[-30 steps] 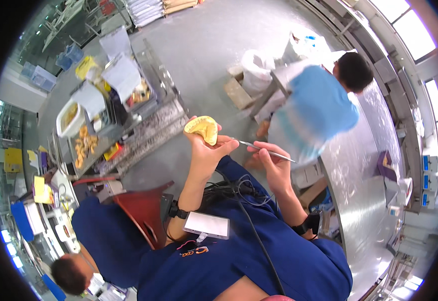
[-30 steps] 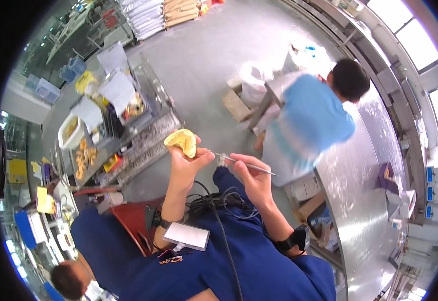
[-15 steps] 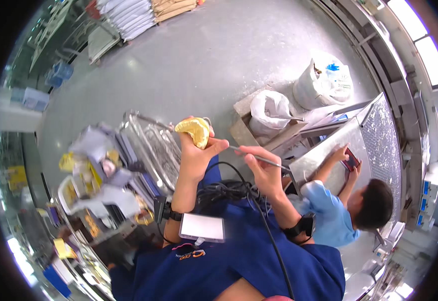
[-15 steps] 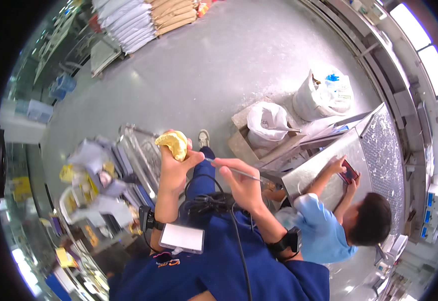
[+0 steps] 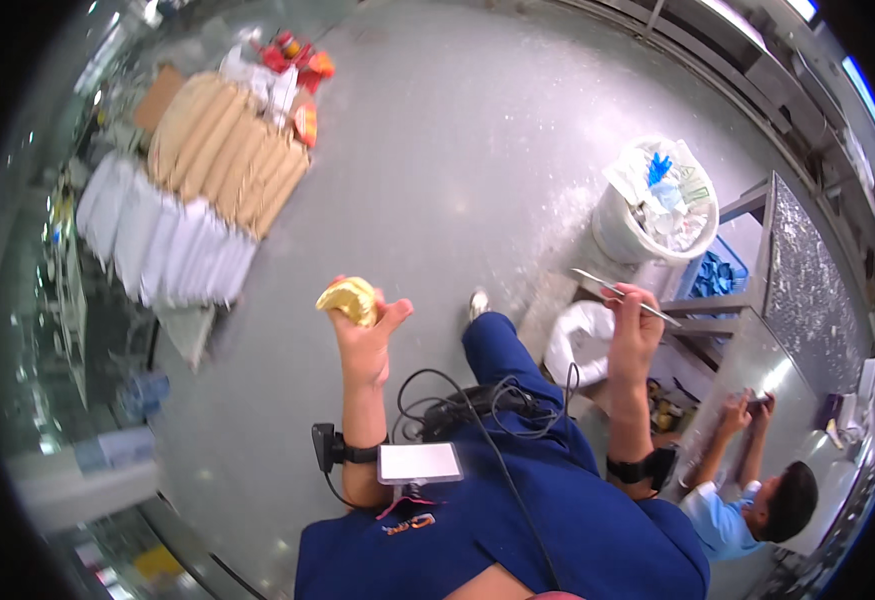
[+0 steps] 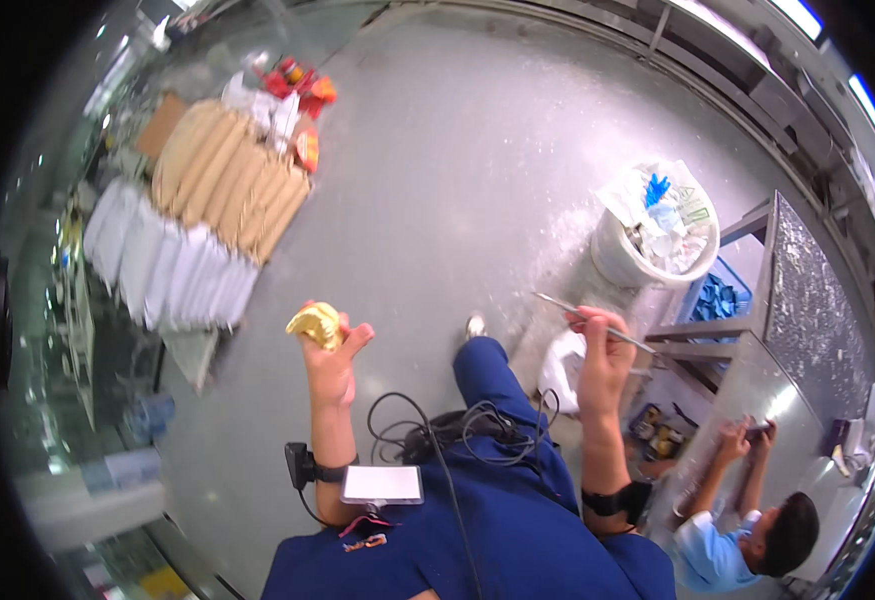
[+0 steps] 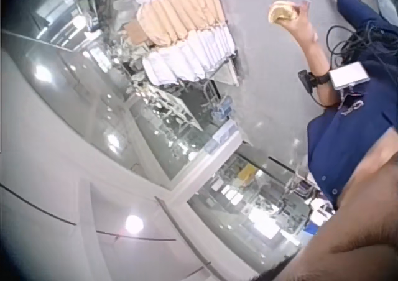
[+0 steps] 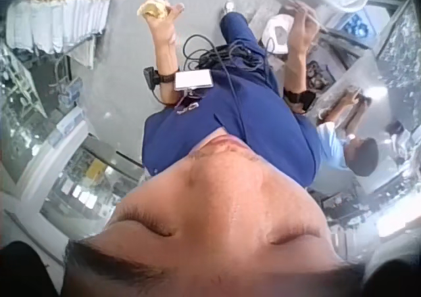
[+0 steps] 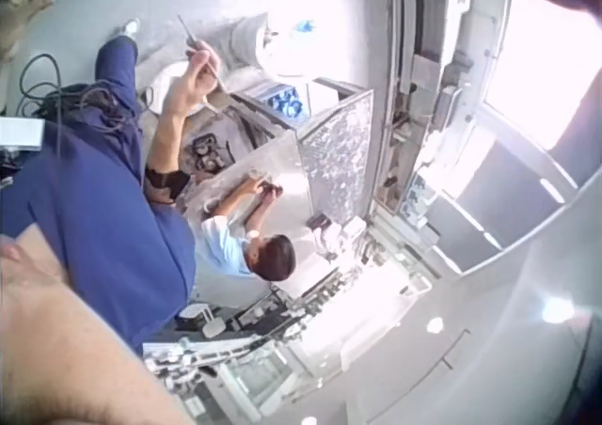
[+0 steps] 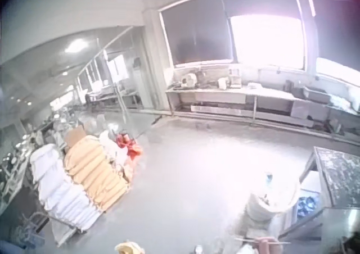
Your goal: Applying adhesive or sealant to a yellow dental model using a small bottle and a probe in a laboratory environment.
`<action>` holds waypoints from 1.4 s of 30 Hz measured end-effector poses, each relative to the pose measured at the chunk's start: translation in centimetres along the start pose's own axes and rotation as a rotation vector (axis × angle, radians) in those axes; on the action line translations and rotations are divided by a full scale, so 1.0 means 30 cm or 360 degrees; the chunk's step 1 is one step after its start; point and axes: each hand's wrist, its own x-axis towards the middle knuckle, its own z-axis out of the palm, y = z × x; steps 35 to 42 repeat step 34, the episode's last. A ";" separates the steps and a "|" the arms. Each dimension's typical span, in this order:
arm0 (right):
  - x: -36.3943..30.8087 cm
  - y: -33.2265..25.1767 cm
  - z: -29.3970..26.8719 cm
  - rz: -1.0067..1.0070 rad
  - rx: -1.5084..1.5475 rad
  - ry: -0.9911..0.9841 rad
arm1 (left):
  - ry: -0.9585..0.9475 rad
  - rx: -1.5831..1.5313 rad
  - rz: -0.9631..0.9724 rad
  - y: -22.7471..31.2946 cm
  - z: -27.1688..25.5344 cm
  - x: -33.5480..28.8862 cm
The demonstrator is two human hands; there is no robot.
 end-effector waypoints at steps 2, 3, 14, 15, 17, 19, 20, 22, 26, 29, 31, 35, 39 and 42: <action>0.238 0.078 0.104 0.0073 0.0333 0.0082 | 0.0028 0.0052 0.0119 0.010 -0.016 0.308; 0.367 0.118 0.151 0.0078 0.0388 0.0082 | 0.0042 0.0078 0.0146 0.017 -0.003 0.455; 1.736 0.116 0.920 0.0133 0.0228 -0.0185 | -0.0245 -0.0392 -0.0064 0.288 0.484 1.776; 1.838 0.108 0.972 0.0100 0.0181 -0.0205 | -0.0252 -0.0429 -0.0041 0.287 0.536 1.885; 2.060 0.129 1.058 0.0138 0.0235 -0.0203 | -0.0269 -0.0426 -0.0031 0.267 0.644 2.112; 2.299 0.174 1.120 0.0140 0.0210 -0.0176 | -0.0302 -0.0327 -0.0053 0.261 0.782 2.345; 2.422 0.201 1.157 0.0118 0.0206 -0.0182 | -0.0325 -0.0204 -0.0062 0.264 0.833 2.452; 2.679 0.281 1.202 0.0018 0.0180 -0.0061 | -0.0429 -0.0161 -0.0015 0.245 0.975 2.710; 3.177 0.312 1.325 0.0055 0.0188 0.0262 | -0.0788 -0.0211 0.0030 0.325 1.302 3.234; 3.512 0.256 1.350 -0.0101 0.0023 0.0292 | -0.0938 -0.0237 0.0105 0.418 1.633 3.581; 3.732 0.258 1.372 -0.0104 -0.0135 0.0377 | -0.1061 -0.0226 0.0172 0.441 1.790 3.809; 4.021 0.297 1.390 -0.0016 -0.0018 0.0527 | -0.1055 -0.0144 0.0520 0.461 2.024 4.066; 4.021 0.297 1.390 -0.0016 -0.0018 0.0527 | -0.1055 -0.0144 0.0520 0.461 2.024 4.066; 4.021 0.297 1.390 -0.0016 -0.0018 0.0527 | -0.1055 -0.0144 0.0520 0.461 2.024 4.066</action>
